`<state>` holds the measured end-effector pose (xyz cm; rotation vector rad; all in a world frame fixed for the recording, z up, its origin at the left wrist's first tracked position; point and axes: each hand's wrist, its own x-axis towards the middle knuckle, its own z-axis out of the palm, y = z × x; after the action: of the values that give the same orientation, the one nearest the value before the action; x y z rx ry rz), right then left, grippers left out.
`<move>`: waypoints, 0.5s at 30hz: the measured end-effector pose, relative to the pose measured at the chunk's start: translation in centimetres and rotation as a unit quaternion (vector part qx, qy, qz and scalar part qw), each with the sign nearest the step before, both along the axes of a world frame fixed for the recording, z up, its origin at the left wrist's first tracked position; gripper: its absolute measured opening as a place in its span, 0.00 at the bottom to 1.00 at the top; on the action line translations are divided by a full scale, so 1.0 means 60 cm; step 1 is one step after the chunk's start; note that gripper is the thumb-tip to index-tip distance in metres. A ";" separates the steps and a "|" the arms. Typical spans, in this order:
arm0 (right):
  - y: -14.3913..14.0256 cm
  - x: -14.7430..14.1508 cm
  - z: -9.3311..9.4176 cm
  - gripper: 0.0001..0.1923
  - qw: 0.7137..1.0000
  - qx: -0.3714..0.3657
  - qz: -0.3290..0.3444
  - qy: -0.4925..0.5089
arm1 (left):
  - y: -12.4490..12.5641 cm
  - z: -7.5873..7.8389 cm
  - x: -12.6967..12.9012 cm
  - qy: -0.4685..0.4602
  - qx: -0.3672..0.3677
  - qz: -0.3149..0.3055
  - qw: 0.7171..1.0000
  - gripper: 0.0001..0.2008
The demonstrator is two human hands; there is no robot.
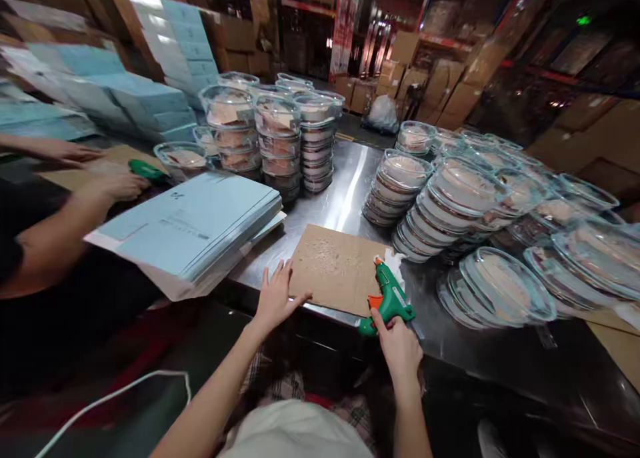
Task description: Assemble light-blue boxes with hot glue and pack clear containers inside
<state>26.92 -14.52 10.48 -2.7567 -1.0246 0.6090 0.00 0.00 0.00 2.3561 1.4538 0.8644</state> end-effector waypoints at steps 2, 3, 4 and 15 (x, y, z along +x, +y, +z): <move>0.000 0.008 -0.003 0.30 1.000 0.005 -0.003 0.004 | 0.000 0.004 -0.001 -0.002 0.014 0.017 1.000 0.49; 0.000 0.011 -0.006 0.29 1.000 0.012 -0.007 0.007 | -0.002 0.008 0.001 -0.010 0.026 0.018 0.999 0.49; -0.001 0.014 -0.009 0.28 1.000 0.023 -0.014 0.009 | -0.007 0.014 0.007 -0.022 0.041 0.015 0.999 0.46; -0.051 0.045 -0.068 0.37 0.939 0.307 -0.078 0.134 | -0.069 0.077 0.141 -0.154 -0.019 -0.191 0.969 0.11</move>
<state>29.64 -17.60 6.42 -2.1131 -0.7583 0.5102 8.48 -4.16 4.61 2.2393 0.8516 1.0211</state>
